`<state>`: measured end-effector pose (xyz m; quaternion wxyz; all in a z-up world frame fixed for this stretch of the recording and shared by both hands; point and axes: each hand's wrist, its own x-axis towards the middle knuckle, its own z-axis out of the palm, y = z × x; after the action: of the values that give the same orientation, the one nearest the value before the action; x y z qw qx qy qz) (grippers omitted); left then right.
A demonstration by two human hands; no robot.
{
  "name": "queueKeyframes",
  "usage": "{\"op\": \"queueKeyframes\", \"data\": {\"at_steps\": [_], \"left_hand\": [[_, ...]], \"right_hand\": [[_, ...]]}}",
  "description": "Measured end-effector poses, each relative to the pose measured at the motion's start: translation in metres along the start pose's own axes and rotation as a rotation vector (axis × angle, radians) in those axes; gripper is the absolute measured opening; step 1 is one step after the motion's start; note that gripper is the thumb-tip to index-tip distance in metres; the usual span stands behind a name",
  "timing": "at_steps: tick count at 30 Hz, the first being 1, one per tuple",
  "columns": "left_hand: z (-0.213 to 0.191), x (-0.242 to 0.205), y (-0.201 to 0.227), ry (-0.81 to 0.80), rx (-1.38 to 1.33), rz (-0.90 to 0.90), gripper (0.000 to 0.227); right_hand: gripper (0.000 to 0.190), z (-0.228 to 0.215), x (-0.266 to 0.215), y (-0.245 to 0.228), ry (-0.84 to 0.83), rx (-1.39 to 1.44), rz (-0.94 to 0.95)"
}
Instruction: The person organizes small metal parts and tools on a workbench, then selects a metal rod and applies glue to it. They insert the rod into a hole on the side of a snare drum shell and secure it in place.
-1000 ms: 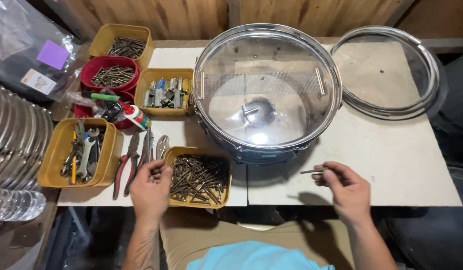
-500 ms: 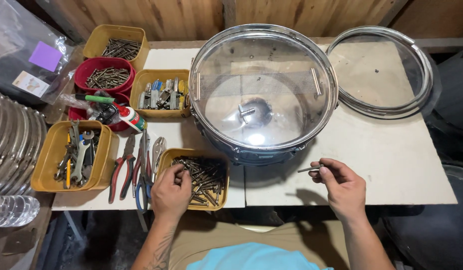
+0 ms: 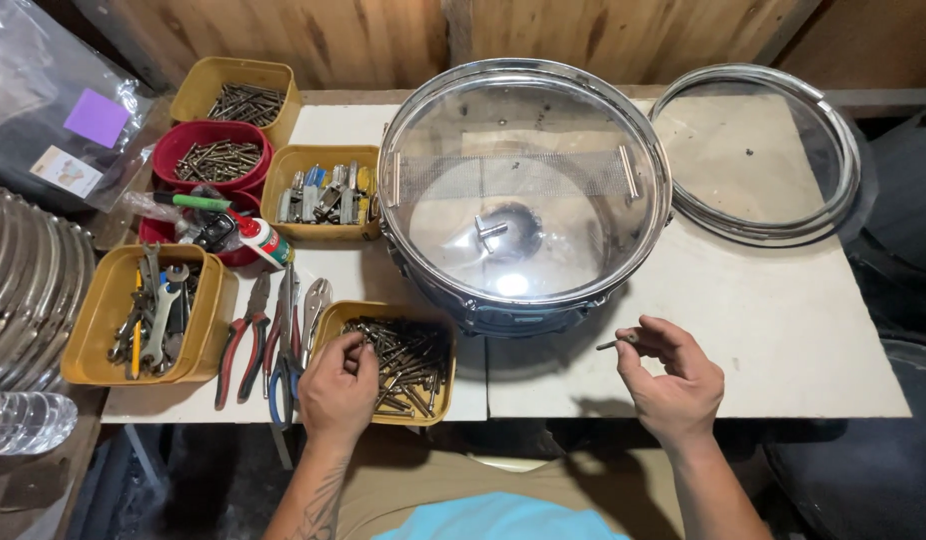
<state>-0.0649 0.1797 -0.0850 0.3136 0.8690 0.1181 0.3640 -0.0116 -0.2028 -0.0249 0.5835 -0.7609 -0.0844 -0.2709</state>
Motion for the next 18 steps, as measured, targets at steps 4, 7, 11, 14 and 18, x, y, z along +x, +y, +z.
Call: {"op": "queueKeyframes", "data": {"at_steps": [4, 7, 11, 14, 18], "left_hand": [[-0.004, 0.004, 0.008, -0.007, 0.003, -0.028, 0.018], [-0.019, 0.025, 0.008, -0.042, 0.023, -0.147, 0.022], [-0.052, 0.089, 0.014, 0.093, 0.053, -0.494, 0.039], [-0.06, 0.135, 0.015, 0.026, -0.011, -0.693, 0.062], [-0.032, 0.171, -0.013, -0.095, 0.052, -0.631, 0.078]], "right_hand": [[0.039, -0.003, -0.004, 0.0, 0.003, 0.005, 0.001], [0.031, -0.006, -0.004, -0.006, -0.069, -0.104, 0.04], [0.013, -0.011, 0.004, -0.032, -0.123, -0.235, -0.038], [0.013, -0.015, 0.006, -0.038, -0.097, -0.172, 0.038], [0.014, -0.016, 0.01, -0.047, -0.074, -0.044, 0.2]]}}
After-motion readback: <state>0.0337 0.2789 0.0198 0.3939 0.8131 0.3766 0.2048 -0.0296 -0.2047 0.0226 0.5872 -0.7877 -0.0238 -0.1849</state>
